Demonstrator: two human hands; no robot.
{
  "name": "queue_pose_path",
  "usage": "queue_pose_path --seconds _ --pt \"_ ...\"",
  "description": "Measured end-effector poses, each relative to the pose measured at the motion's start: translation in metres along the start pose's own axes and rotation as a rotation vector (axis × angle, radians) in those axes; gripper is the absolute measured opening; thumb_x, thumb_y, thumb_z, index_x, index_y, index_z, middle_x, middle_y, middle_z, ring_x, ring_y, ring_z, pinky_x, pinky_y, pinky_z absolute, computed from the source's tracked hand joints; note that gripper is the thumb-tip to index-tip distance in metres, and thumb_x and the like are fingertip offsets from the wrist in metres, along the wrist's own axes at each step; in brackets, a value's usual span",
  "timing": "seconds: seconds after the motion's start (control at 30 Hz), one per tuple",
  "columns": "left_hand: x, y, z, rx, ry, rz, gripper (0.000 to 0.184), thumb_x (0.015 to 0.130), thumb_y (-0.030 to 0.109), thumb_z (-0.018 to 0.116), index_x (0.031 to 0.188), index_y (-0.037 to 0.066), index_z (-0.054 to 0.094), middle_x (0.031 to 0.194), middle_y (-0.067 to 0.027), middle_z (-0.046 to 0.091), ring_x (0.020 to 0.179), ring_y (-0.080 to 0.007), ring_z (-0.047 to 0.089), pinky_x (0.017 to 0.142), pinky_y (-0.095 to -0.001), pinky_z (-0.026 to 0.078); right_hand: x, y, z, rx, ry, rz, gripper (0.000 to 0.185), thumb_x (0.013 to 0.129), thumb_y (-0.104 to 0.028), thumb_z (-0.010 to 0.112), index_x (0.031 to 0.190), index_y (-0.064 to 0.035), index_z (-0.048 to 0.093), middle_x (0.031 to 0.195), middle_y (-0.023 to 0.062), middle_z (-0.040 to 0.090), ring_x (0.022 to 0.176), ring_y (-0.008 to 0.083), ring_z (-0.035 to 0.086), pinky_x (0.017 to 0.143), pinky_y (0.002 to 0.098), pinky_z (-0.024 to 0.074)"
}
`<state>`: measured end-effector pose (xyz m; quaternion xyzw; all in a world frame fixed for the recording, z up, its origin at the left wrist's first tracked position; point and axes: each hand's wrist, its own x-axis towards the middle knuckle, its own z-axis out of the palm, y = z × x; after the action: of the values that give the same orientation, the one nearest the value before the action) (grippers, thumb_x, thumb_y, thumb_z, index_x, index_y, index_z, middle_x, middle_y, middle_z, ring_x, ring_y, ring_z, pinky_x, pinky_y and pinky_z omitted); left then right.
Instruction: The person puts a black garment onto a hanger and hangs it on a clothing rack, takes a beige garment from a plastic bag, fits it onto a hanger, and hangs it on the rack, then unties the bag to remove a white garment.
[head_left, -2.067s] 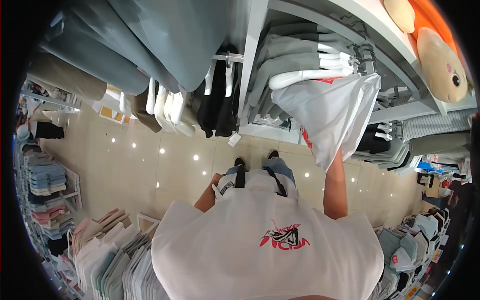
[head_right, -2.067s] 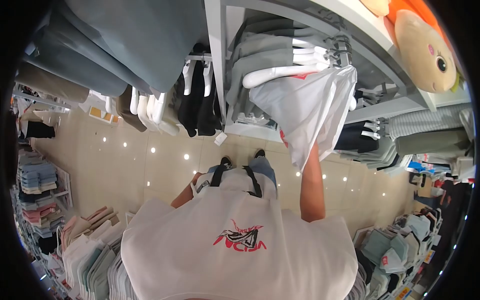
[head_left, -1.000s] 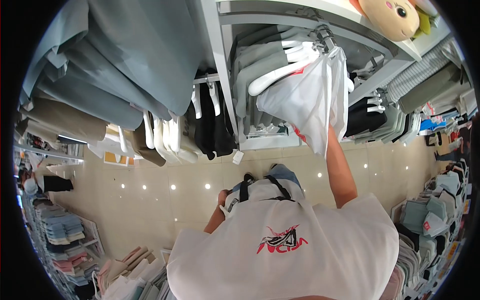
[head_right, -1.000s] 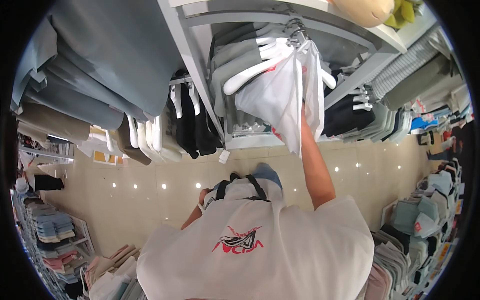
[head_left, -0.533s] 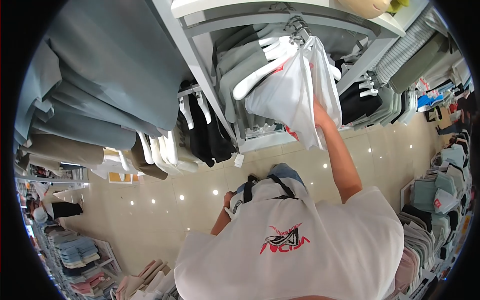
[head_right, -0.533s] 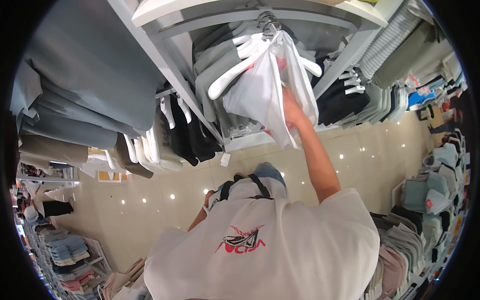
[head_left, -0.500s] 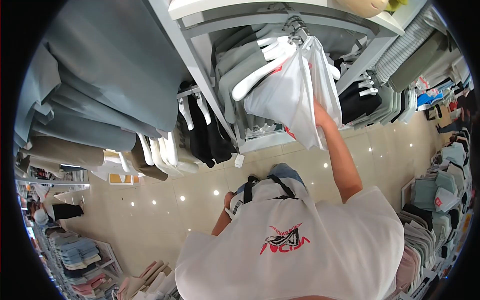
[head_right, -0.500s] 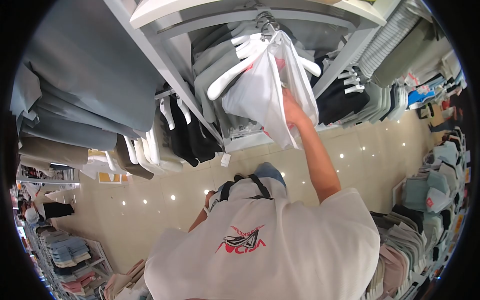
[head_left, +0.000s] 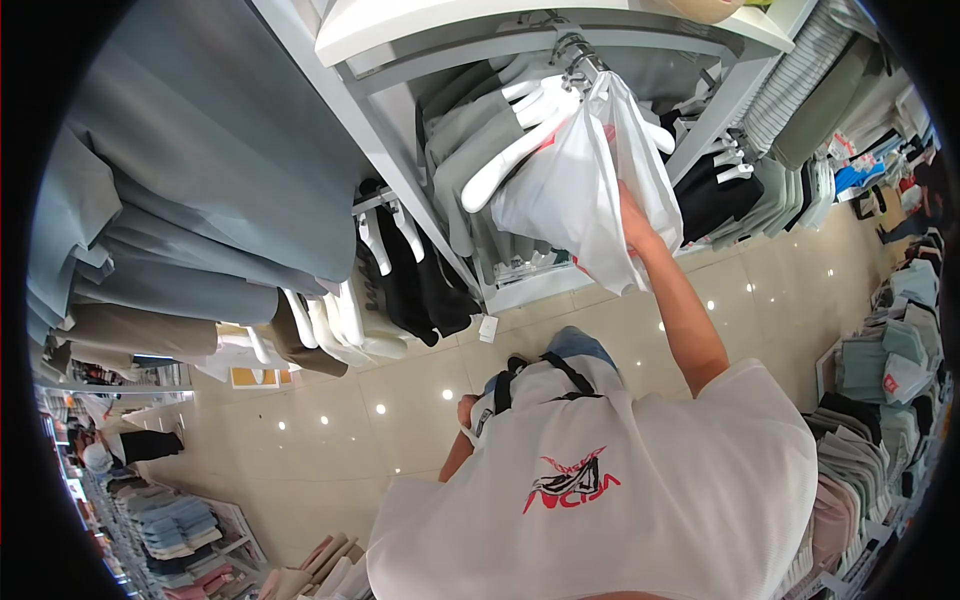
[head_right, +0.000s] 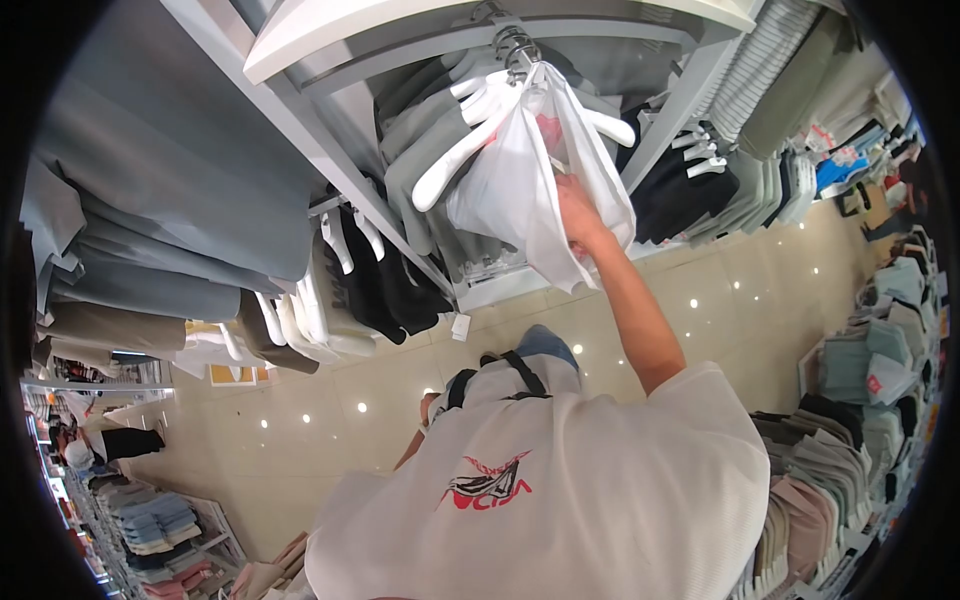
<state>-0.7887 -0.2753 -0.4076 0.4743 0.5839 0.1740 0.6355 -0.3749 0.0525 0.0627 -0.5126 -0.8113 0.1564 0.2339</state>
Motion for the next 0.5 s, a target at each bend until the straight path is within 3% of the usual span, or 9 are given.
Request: queue_pose_path --seconds 0.07,0.13,0.17,0.27,0.33,0.37,0.43,0.5 --pt "0.003 -0.023 0.019 0.145 0.309 -0.184 0.037 0.078 0.038 0.070 0.087 0.002 0.073 0.085 -0.0208 0.069 0.080 -0.0336 0.067 0.070 -0.0427 0.052 0.000 0.026 0.019 0.103 0.021 -0.012 0.055 0.081 -0.024 0.064 0.128 -0.0013 0.045 0.117 0.0258 0.055 0.106 0.0401 0.055 0.091 0.0449 0.0452" --pt "-0.015 0.026 0.028 0.133 0.425 -0.293 0.034 0.074 0.031 0.072 0.081 -0.002 0.071 0.081 -0.0165 0.070 0.074 -0.0275 0.066 0.067 -0.0411 0.051 0.002 0.025 0.024 0.137 -0.020 0.073 0.037 0.081 -0.015 0.061 0.114 -0.0019 0.051 0.090 0.0255 0.063 0.088 0.0463 0.060 0.078 0.0518 0.0471" --pt "-0.023 0.047 0.032 0.099 0.462 -0.328 0.032 0.073 0.027 0.073 0.079 -0.004 0.070 0.079 -0.0143 0.070 0.070 -0.0245 0.065 0.065 -0.0404 0.050 0.003 0.019 0.023 0.071 -0.006 0.080 0.039 0.079 -0.015 0.063 0.113 -0.0015 0.050 0.087 0.0253 0.064 0.086 0.0462 0.060 0.077 0.0519 0.0472" --pt "-0.020 0.046 0.031 0.159 0.447 -0.334 0.028 0.076 0.024 0.067 0.076 -0.004 0.069 0.081 -0.0140 0.071 0.072 -0.0229 0.065 0.063 -0.0393 0.050 0.006 -0.018 0.006 -0.069 0.045 0.135 0.043 0.073 -0.015 0.069 0.108 -0.0007 0.048 0.083 0.0251 0.064 0.082 0.0455 0.062 0.075 0.0522 0.0472" --pt "-0.021 0.052 0.026 0.220 0.349 -0.375 0.038 0.077 0.036 0.070 0.086 0.000 0.072 0.090 -0.0206 0.070 0.086 -0.0311 0.067 0.073 -0.0407 0.052 0.008 -0.039 -0.012 -0.081 0.089 0.219 0.043 0.070 -0.015 0.072 0.103 -0.0004 0.048 0.085 0.0259 0.065 0.082 0.0446 0.062 0.074 0.0523 0.0469" --pt "-0.021 0.056 0.022 0.250 0.299 -0.394 0.043 0.077 0.043 0.072 0.090 0.002 0.074 0.094 -0.0239 0.069 0.092 -0.0352 0.069 0.077 -0.0414 0.053 0.007 -0.045 -0.022 -0.060 0.121 0.236 0.045 0.071 -0.015 0.072 0.108 0.0002 0.050 0.087 0.0261 0.065 0.083 0.0439 0.063 0.075 0.0495 0.0482" --pt "0.001 -0.002 0.022 0.159 0.276 -0.261 0.042 0.077 0.040 0.072 0.085 -0.002 0.072 0.088 -0.0240 0.069 0.086 -0.0341 0.069 0.073 -0.0415 0.053 0.004 -0.054 -0.041 -0.021 0.185 0.271 0.052 0.073 -0.014 0.073 0.118 0.0015 0.054 0.091 0.0266 0.066 0.085 0.0427 0.064 0.076 0.0438 0.0508" --pt "0.005 -0.027 0.020 -0.006 0.243 -0.089 0.042 0.077 0.037 0.072 0.081 -0.004 0.071 0.082 -0.0243 0.069 0.079 -0.0332 0.070 0.068 -0.0416 0.052 -0.002 -0.070 -0.065 0.142 0.326 0.220 0.044 0.071 -0.014 0.075 0.107 0.0015 0.055 0.089 0.0238 0.066 0.086 0.0401 0.065 0.076 0.0421 0.0508"
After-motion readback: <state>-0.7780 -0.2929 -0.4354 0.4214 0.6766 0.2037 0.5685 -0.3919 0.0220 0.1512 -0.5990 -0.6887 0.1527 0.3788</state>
